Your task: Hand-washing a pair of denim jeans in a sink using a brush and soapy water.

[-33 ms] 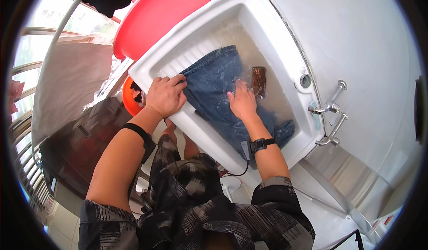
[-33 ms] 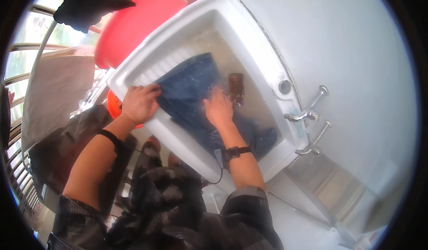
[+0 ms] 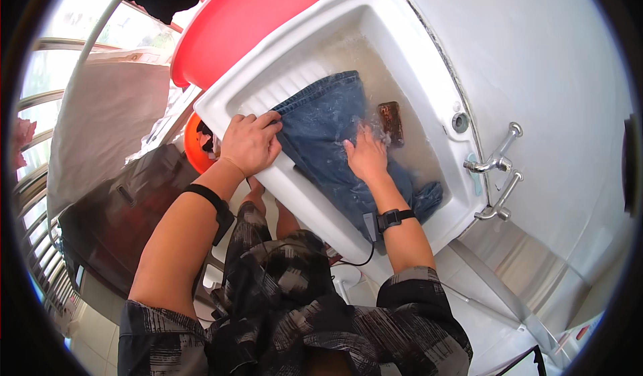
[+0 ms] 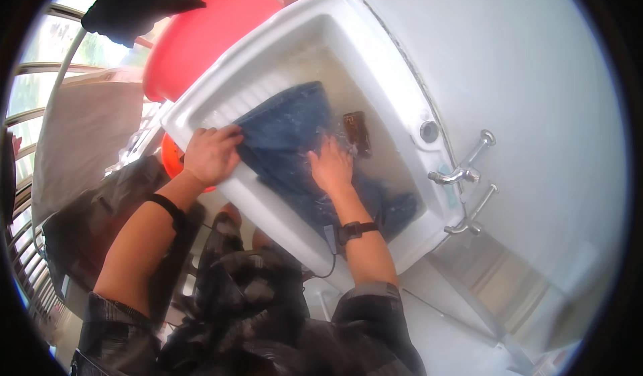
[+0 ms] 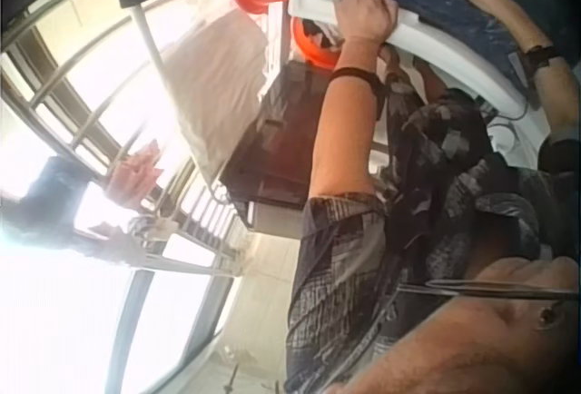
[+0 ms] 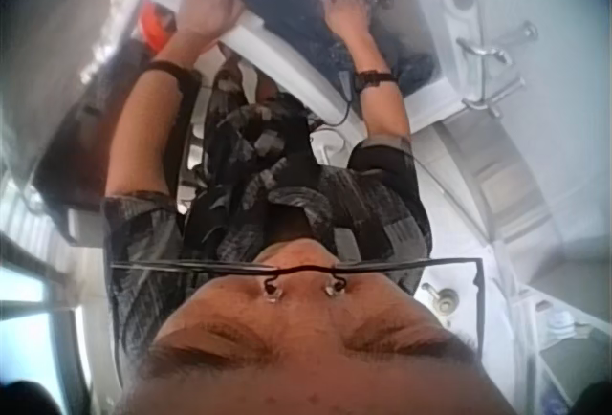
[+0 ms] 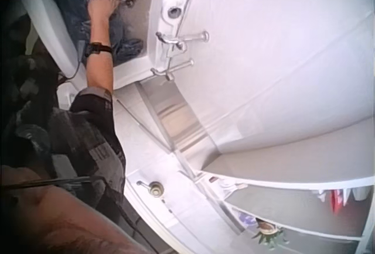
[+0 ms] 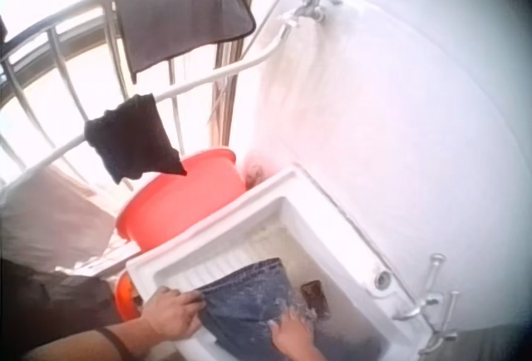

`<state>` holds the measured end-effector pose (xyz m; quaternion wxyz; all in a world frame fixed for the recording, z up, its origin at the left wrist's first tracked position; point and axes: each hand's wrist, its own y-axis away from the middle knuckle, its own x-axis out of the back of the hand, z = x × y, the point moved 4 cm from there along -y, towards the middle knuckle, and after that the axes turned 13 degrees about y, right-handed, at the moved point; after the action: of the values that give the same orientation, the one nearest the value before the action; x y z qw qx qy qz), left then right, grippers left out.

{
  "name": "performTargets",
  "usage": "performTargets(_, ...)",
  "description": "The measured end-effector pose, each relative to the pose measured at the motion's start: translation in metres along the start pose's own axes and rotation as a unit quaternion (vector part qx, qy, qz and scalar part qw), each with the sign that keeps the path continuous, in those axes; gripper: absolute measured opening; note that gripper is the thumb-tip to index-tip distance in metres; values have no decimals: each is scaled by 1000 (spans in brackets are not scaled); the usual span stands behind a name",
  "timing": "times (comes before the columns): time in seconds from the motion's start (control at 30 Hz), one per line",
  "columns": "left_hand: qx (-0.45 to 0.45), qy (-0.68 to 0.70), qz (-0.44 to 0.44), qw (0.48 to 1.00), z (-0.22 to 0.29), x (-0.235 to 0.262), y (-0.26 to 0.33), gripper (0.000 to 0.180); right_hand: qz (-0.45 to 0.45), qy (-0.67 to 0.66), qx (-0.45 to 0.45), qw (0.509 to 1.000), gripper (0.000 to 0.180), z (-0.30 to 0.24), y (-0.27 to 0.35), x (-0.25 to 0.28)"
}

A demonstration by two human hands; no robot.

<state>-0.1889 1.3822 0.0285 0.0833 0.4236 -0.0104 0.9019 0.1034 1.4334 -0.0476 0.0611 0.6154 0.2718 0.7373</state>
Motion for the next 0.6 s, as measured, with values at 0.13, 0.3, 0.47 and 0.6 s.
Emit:
performTargets(0.13, 6, -12, -8, 1000, 1, 2, -2, 27, -65, -157, -19, 985, 50, 32, -4, 0)
performTargets(0.3, 14, -16, -18, 1000, 0, 0, -2, 27, 200, -9, -87, 976, 62, 60, -16, 18)
performTargets(0.47, 11, -17, 3, 1000, -7, 1, 3, 26, -13, 36, 48, 998, 66, 70, -32, 23)
performTargets(0.6, 22, 1, -30, 999, 3, 6, -3, 27, -50, 114, 108, 986, 61, 94, -24, 34)
